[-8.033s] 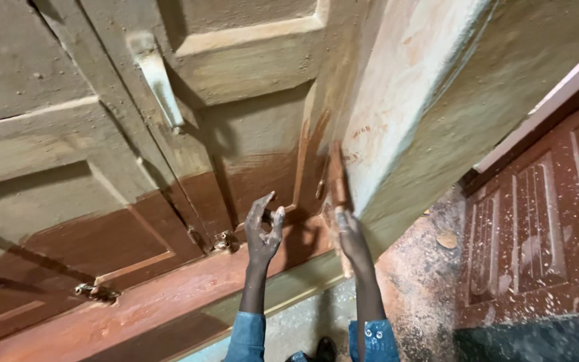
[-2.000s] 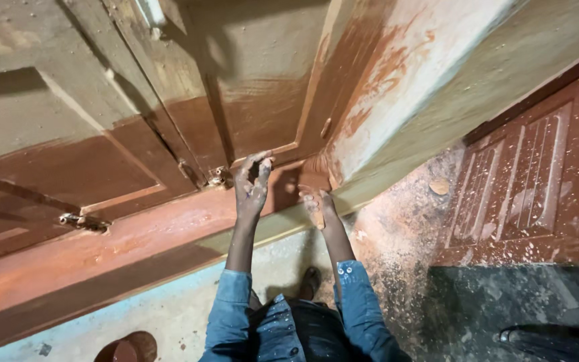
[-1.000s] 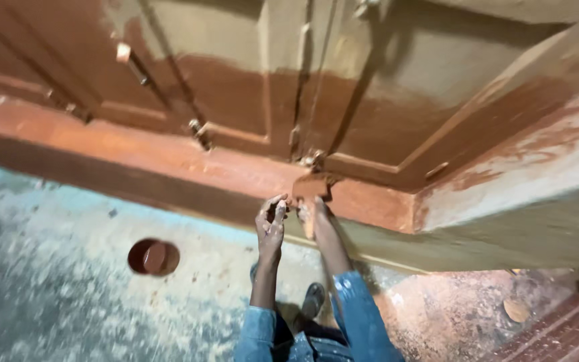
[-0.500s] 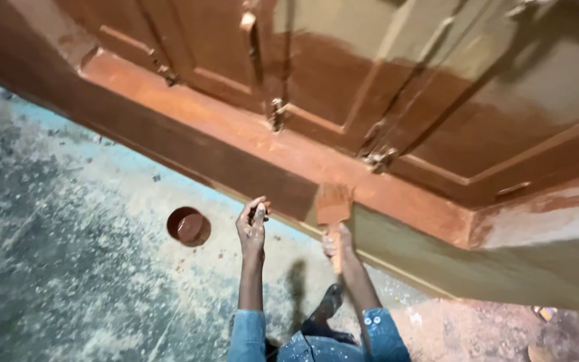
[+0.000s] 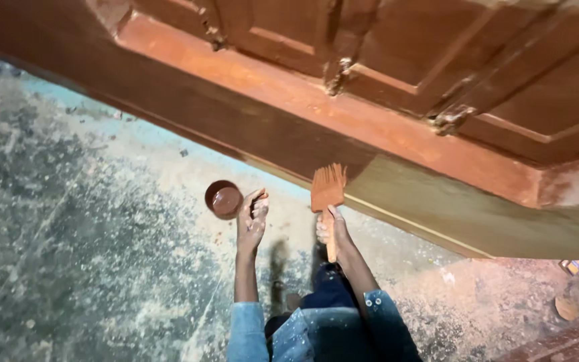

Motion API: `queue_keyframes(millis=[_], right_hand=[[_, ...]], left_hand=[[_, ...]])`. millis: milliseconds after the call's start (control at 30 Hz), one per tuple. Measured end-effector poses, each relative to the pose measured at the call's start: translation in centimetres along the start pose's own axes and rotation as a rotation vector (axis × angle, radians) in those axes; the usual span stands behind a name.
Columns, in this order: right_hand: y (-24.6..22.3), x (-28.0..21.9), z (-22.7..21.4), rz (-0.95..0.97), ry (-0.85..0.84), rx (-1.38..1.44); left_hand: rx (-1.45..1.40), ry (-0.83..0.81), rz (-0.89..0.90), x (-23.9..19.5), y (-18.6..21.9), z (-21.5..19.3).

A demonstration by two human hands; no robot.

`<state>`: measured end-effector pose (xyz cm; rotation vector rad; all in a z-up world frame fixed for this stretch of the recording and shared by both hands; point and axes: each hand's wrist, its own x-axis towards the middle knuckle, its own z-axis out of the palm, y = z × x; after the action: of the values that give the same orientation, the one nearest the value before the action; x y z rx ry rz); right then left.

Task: The person paints a wooden door with brown paint using a brush. They repeatedly dip the brush into a small container on the floor and apply paint to the door panels and frame, working from the lower sections upward.

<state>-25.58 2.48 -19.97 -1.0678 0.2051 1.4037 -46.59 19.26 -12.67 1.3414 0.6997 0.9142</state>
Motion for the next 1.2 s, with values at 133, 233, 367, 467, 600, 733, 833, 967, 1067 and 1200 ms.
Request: queue_keyframes(millis=[133, 233, 367, 467, 600, 733, 833, 967, 1067, 1200], right_hand=[[1.5, 2.9, 2.6, 0.074, 0.004, -0.072], [3.2, 5.4, 5.4, 0.100, 0.044, -0.073], [3.6, 8.5, 9.6, 0.110, -0.018, 0.027], [5.6, 9.7, 13.9, 0.184, -0.100, 0.018], [6.4, 10.0, 16.9, 0.169, -0.083, -0.024], [8.0, 10.4, 19.4, 0.106, 0.122, -0.038], [9.7, 10.6, 20.4, -0.007, 0.160, 0.013], [15.0, 9.1, 20.4, -0.258, 0.054, 0.134], [19.7, 7.4, 21.5, -0.199, 0.298, 0.098], [25.1, 6.1, 22.4, -0.101, 0.466, -0.059]], left_hand=[[0.208, 0.075, 0.169, 1.8, -2.1, -3.4], [0.357, 0.129, 0.021, 2.8, -2.4, -7.3], [0.448, 0.197, -0.052, 4.9, -3.2, -12.3], [0.572, 0.152, 0.190, 6.2, -4.0, -17.0], [0.256, 0.162, -0.073, 7.9, -6.1, -20.4], [0.177, 0.083, -0.176, 9.1, -6.9, -23.5], [0.232, 0.007, 0.079, 11.1, -8.0, -26.0], [0.043, -0.223, 0.030, 11.4, -11.0, -30.2], [-0.127, -0.341, -0.152, 11.2, -10.9, -34.3], [0.389, -0.280, 0.269, 9.6, -9.3, -36.4]])
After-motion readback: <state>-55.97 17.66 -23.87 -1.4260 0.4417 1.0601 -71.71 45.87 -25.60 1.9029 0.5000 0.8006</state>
